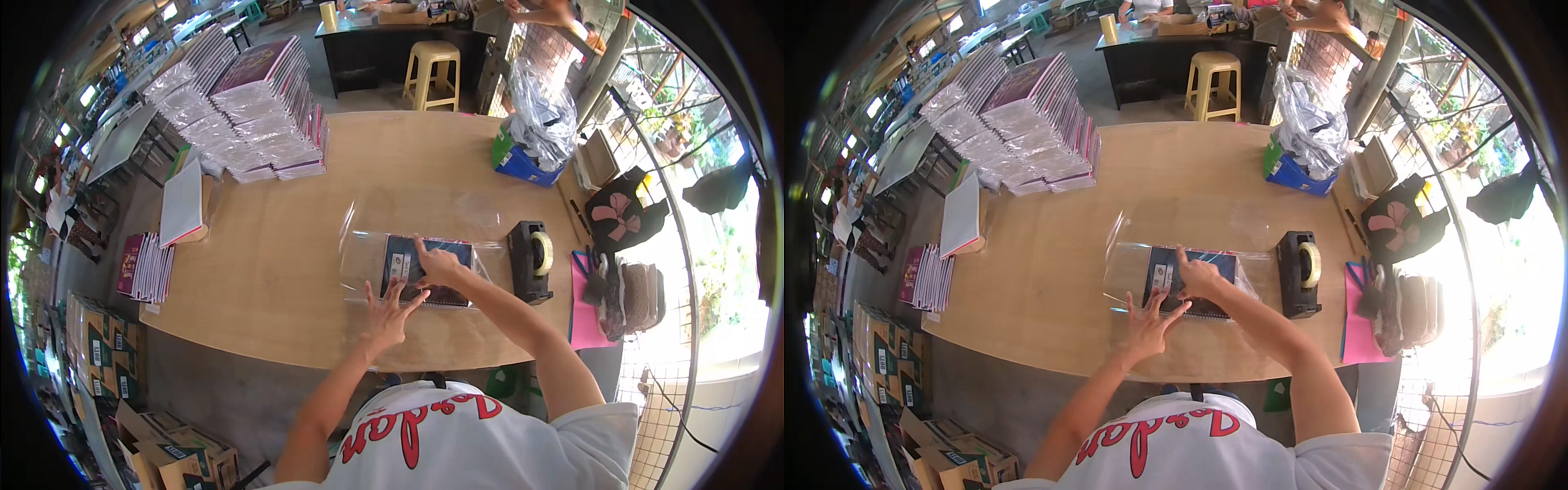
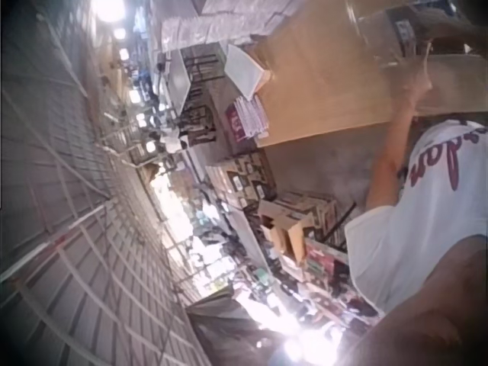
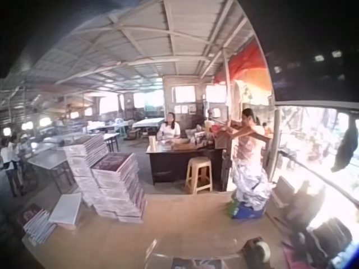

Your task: The person wraps stacks of notebooks in plastic sheets by hand and secures the packaging with tape from a dispenser.

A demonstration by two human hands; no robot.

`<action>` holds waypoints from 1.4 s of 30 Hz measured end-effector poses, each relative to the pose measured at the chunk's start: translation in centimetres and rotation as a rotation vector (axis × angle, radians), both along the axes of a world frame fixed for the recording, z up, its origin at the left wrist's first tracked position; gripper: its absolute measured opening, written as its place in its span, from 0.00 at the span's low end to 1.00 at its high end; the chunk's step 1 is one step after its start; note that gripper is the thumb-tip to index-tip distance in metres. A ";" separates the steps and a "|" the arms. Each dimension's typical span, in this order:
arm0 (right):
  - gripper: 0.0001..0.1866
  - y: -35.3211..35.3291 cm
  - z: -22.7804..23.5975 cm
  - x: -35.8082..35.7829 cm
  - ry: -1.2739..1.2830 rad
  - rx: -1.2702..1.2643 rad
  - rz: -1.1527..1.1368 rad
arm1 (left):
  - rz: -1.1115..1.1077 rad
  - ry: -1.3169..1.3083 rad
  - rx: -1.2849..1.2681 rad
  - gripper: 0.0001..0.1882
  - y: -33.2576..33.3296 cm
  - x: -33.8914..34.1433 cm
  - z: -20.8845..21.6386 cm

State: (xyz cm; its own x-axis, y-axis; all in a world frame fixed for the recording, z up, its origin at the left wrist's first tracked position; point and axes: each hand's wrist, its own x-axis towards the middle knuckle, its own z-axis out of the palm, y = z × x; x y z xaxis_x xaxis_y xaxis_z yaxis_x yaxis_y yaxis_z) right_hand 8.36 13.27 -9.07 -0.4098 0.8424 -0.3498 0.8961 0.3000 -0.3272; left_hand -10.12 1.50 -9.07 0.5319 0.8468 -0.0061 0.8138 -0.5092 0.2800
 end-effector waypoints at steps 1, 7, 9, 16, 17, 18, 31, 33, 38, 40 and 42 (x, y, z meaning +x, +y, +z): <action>0.71 0.0 1.1 0.4 -0.011 -0.157 -0.071 | 0.037 -0.063 -0.024 0.49 0.0 -0.2 0.0; 0.69 -0.8 0.1 2.7 0.092 -0.016 0.085 | 0.158 0.013 0.215 0.45 0.4 -0.9 -2.6; 0.70 -0.7 0.3 3.3 0.134 -0.109 0.146 | 0.210 0.118 0.372 0.45 1.1 -3.1 -3.2; 0.60 3.5 1.9 0.9 0.199 0.051 -0.043 | 0.808 -0.815 -0.418 0.40 -5.3 -9.2 -5.5; 0.57 4.5 0.6 0.5 0.165 0.116 0.009 | 0.775 -1.152 -0.698 0.38 -4.7 -7.2 -7.7; 0.55 5.8 -1.1 0.7 0.131 0.184 0.043 | 0.783 -1.439 -1.000 0.36 -3.6 -4.8 -9.7; 0.46 -6.3 4.3 5.3 1.291 -0.044 -0.208 | 0.475 -1.426 -0.175 0.48 -3.7 2.9 2.5; 0.40 -8.4 -1.3 5.7 1.364 -0.123 -0.340 | 0.450 -1.327 -0.099 0.53 -4.8 1.9 4.0; 0.32 -8.8 -7.7 8.1 1.518 0.063 -0.279 | 0.458 -1.076 0.014 0.48 -2.7 2.1 0.8; 0.35 -8.7 -3.1 6.2 1.456 0.366 -0.149 | 0.460 -1.104 0.319 0.45 -1.3 1.0 1.9; 0.34 -8.9 1.5 3.5 1.335 0.383 -0.212 | 0.470 -1.271 0.040 0.43 0.1 0.2 2.4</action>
State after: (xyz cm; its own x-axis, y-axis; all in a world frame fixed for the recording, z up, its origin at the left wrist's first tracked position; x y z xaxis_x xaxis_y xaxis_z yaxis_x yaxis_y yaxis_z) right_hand 11.84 4.34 -7.58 -0.1012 0.8825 0.4593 0.0174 0.4632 -0.8861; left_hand -9.87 1.60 -6.69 -0.1854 0.9365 0.2978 0.1040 -0.2826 0.9536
